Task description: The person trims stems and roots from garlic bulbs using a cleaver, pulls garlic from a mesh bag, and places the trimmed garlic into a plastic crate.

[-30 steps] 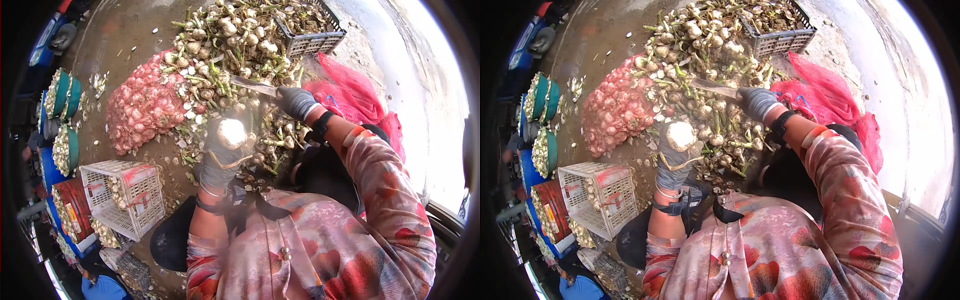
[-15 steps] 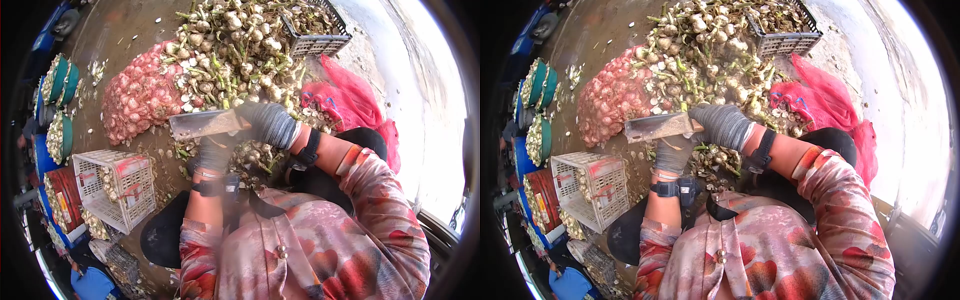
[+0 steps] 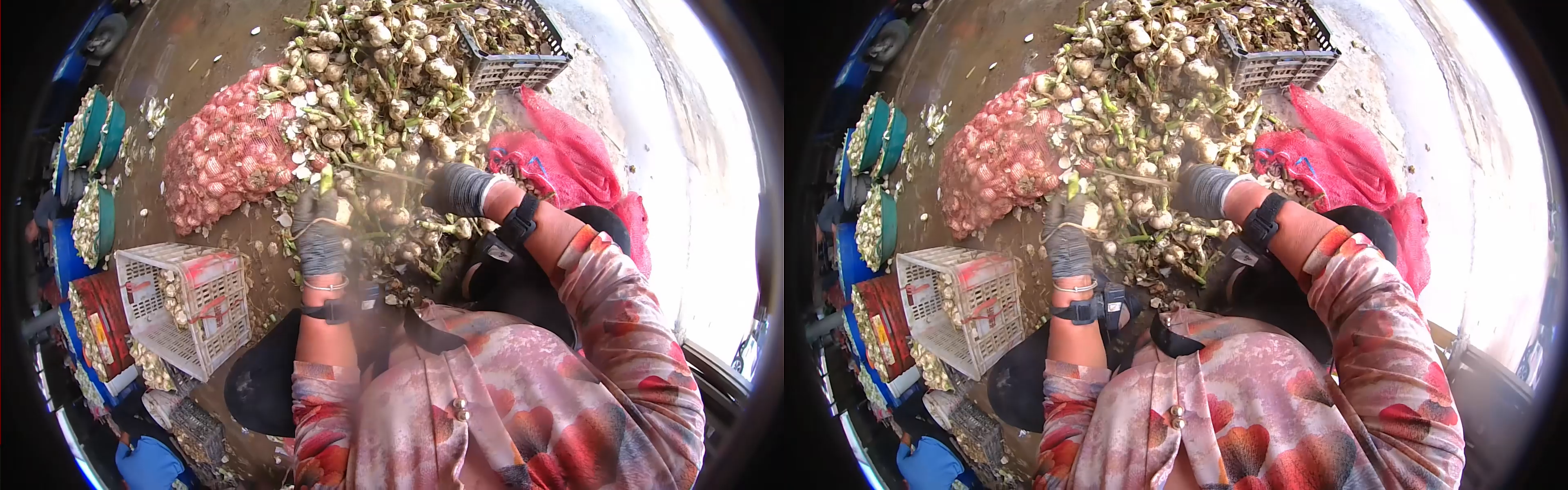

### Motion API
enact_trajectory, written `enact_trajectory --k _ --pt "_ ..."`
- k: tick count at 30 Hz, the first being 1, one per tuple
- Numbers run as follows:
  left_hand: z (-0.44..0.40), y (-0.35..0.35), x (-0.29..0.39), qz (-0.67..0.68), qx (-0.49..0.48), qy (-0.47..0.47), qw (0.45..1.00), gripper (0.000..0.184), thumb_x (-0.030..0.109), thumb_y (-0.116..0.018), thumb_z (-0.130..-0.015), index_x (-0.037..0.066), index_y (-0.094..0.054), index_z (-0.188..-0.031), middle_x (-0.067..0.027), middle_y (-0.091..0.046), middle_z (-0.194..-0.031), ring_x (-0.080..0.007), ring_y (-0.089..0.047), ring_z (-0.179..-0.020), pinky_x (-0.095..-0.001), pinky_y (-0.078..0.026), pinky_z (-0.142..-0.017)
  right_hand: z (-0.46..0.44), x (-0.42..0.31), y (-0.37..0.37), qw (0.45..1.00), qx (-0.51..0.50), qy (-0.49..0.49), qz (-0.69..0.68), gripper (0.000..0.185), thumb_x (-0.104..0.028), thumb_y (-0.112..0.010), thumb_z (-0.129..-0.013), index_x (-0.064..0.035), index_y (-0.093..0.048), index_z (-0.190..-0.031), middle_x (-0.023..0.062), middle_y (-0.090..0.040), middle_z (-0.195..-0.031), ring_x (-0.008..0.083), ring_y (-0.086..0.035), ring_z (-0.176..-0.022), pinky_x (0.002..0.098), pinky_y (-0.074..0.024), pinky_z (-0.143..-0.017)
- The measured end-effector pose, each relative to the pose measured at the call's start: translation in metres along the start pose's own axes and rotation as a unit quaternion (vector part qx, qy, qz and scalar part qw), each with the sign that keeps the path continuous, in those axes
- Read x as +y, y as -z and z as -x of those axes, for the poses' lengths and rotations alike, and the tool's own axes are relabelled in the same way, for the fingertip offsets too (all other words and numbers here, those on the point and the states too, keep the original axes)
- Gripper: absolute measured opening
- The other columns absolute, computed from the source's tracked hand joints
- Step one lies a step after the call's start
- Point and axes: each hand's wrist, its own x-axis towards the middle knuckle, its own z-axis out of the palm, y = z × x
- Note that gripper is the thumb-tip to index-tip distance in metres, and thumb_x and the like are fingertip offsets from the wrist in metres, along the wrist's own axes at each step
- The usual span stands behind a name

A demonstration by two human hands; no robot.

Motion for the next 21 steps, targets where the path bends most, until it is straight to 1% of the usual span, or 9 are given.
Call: enact_trajectory --k 2,4,8,10,11,13,15,18,21 --pt "-0.029 0.055 0.015 0.065 0.115 -0.119 0.984 0.022 0.02 -0.059 -0.092 0.004 -0.059 -0.107 -0.0045 -0.061 -0.09 -0.0133 -0.059 -0.08 -0.0258 -0.05 -0.071 -0.01 0.034 -0.056 0.994 -0.102 0.026 -0.015 0.024 -0.022 -0.055 -0.087 -0.0083 -0.071 -0.097 0.0148 -0.07 -0.091 0.0303 -0.069 -0.081 0.041 -0.0559 -0.074" --pt "-0.051 0.138 0.046 0.337 0.164 -0.155 0.914 0.038 0.03 -0.052 -0.094 0.0 -0.051 -0.118 -0.0146 -0.056 -0.11 -0.0232 -0.054 -0.099 -0.0399 -0.046 -0.086 -0.005 0.025 -0.035 0.964 -0.078 -0.146 -0.207 0.021 -0.021 -0.056 -0.085 -0.0088 -0.069 -0.095 0.018 -0.068 -0.089 0.0324 -0.068 -0.084 0.0413 -0.0551 -0.074" --pt "-0.057 0.168 0.075 0.5 0.32 -0.112 0.797 0.057 0.043 -0.047 -0.094 -0.003 -0.043 -0.127 -0.0266 -0.047 -0.131 -0.0344 -0.051 -0.116 -0.0557 -0.04 -0.103 0.009 -0.004 0.045 0.896 0.099 -0.307 -0.305 0.032 -0.034 -0.058 -0.085 -0.0052 -0.066 -0.097 0.0226 -0.066 -0.079 0.0356 -0.066 -0.078 0.0429 -0.0522 -0.071" --pt "-0.083 0.145 0.019 0.359 0.253 -0.014 0.898 0.053 0.042 -0.05 -0.094 0.0 -0.046 -0.125 -0.0238 -0.053 -0.124 -0.0341 -0.056 -0.109 -0.0552 -0.044 -0.098 0.002 0.001 0.036 0.883 0.13 -0.282 -0.352 0.042 -0.041 -0.058 -0.085 -0.0019 -0.064 -0.099 0.0238 -0.064 -0.075 0.0377 -0.066 -0.075 0.0435 -0.0509 -0.071" --pt "-0.095 0.142 -0.032 0.27 0.101 0.007 0.958 0.045 0.04 -0.055 -0.092 0.004 -0.049 -0.119 -0.0184 -0.061 -0.112 -0.0325 -0.06 -0.101 -0.0484 -0.049 -0.09 0.0 -0.001 0.042 0.885 0.126 -0.282 -0.347 0.043 -0.041 -0.058 -0.085 -0.0011 -0.064 -0.1 0.024 -0.064 -0.076 0.0379 -0.065 -0.075 0.0432 -0.051 -0.071" --pt "-0.122 0.084 -0.097 0.039 0.084 0.194 0.977 0.039 0.033 -0.057 -0.092 0.004 -0.053 -0.117 -0.0129 -0.064 -0.107 -0.0226 -0.062 -0.098 -0.0314 -0.049 -0.08 -0.002 -0.004 0.044 0.878 0.146 -0.276 -0.364 0.042 -0.039 -0.06 -0.084 0.0004 -0.064 -0.098 0.0241 -0.064 -0.076 0.0394 -0.065 -0.074 0.0433 -0.051 -0.07" --pt "-0.132 0.04 -0.134 -0.409 -0.063 0.167 0.895 0.051 0.039 -0.062 -0.086 0.001 -0.055 -0.119 -0.0144 -0.062 -0.119 -0.0247 -0.061 -0.106 -0.0335 -0.048 -0.086 -0.002 -0.006 0.044 0.883 0.136 -0.275 -0.356 0.042 -0.04 -0.06 -0.084 0.0005 -0.064 -0.095 0.0235 -0.065 -0.076 0.04 -0.064 -0.077 0.0449 -0.0507 -0.072" --pt "-0.124 -0.019 -0.144 -0.569 -0.084 0.229 0.785 0.057 0.04 -0.066 -0.08 0.005 -0.055 -0.124 -0.0187 -0.057 -0.127 -0.0349 -0.057 -0.114 -0.0406 -0.045 -0.097 -0.006 -0.003 0.035 0.883 0.115 -0.297 -0.345 0.041 -0.039 -0.06 -0.084 0.0012 -0.064 -0.091 0.0223 -0.065 -0.078 0.0397 -0.064 -0.078 0.0461 -0.0507 -0.074" --pt "-0.14 -0.005 -0.182 -0.571 -0.134 0.188 0.788 0.057 0.037 -0.07 -0.078 0.01 -0.052 -0.126 -0.0201 -0.057 -0.125 -0.0372 -0.056 -0.116 -0.0433 -0.044 -0.098 -0.01 0.004 0.024 0.881 0.11 -0.29 -0.357 0.04 -0.04 -0.06 -0.084 -0.0001 -0.064 -0.092 0.0232 -0.065 -0.079 0.0394 -0.065 -0.08 0.0461 -0.0506 -0.075"
